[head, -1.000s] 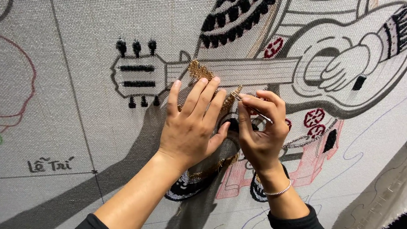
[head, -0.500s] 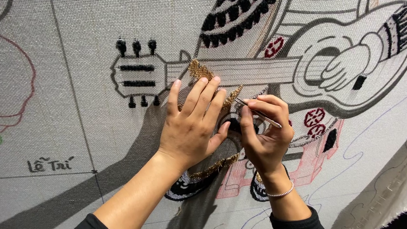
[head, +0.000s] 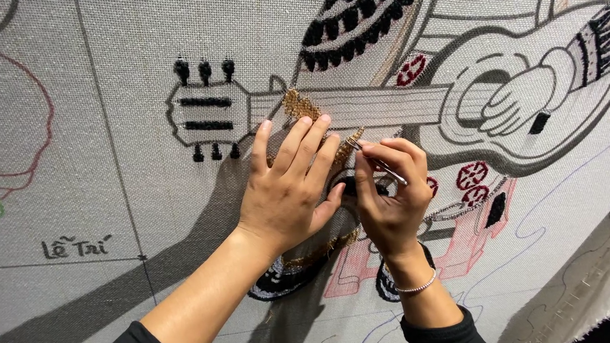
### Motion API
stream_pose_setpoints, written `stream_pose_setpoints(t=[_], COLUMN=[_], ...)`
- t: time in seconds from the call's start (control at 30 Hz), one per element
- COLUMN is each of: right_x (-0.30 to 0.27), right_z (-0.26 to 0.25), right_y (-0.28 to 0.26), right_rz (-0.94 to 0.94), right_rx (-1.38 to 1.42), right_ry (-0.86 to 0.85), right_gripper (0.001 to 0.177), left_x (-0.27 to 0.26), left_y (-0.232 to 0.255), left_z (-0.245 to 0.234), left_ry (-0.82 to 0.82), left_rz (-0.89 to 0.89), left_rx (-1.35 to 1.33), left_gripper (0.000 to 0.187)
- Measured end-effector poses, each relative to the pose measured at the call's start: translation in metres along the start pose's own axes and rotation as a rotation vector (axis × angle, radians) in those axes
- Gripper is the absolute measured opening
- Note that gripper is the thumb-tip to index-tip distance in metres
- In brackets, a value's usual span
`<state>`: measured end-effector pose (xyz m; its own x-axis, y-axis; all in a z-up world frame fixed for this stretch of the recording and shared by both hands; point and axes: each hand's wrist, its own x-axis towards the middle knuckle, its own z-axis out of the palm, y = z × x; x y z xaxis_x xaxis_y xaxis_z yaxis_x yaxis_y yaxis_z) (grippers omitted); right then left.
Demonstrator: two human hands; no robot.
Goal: The person uses tweezers and scissors to trim and refine threads on a large tufted rug or embroidery piece.
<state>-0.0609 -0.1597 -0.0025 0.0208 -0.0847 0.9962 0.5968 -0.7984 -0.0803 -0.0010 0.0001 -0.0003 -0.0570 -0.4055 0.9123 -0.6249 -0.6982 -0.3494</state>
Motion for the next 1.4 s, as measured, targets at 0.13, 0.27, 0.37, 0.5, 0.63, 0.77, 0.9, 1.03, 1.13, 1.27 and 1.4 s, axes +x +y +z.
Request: stream_pose_setpoints(t=[0.13,0.27,0.37,0.5,0.63,0.77,0.9,1.03,1.13,1.27,1.4], right_x=[0.000,-0.006,-0.007,-0.010,-0.009,-0.004,-0.004,-0.006,-0.007,-0.007,-0.009], right_z=[0.001,-0.001,-0.003,-0.006,-0.005,0.000,0.003,0.003,0.001,-0.004,-0.004], right_y=[0.000,0.003,0.002,0.002,0.002,0.002,0.002,0.001,0.002,0.001,0.003], right_rz=[-0.017,0.004,0.029,-0.005,-0.057,-0.050,-0.030,-0.010,-0.011,-0.004,-0.002], right_rx=[-0.049,0.055,0.232,0.271,0.089,0.038,-0.062,-0.011,0.219,0.221,0.194], right_ry=[0.005,0.047,0.122,0.143,0.065,0.031,0.012,0.033,0.134,0.159,0.133], right_gripper=[0.016,0.017,0.016,0.016,0.018,0.019,0.017,0.018,0.016,0.015,0.017], left_x=[0.000,-0.001,0.000,0.000,-0.001,-0.001,0.000,0.000,0.000,-0.001,-0.001], left_y=[-0.001,-0.001,-0.001,0.000,0.000,0.000,-0.001,-0.001,-0.001,0.000,0.000], left_z=[-0.001,-0.001,-0.001,-0.001,-0.002,-0.001,-0.003,-0.003,-0.002,0.000,-0.001], left_ry=[-0.005,-0.009,-0.012,-0.022,-0.014,-0.007,-0.016,-0.019,-0.021,-0.022,-0.014], left_rz=[-0.001,0.002,0.001,0.001,0.000,0.001,0.001,0.007,0.008,0.002,-0.001], left_rx=[-0.003,-0.005,0.004,0.004,-0.014,-0.017,-0.008,-0.003,-0.014,-0.015,-0.026], left_gripper=[0.065,0.067,0.067,0.066,0.066,0.065,0.066,0.065,0.067,0.068,0.067])
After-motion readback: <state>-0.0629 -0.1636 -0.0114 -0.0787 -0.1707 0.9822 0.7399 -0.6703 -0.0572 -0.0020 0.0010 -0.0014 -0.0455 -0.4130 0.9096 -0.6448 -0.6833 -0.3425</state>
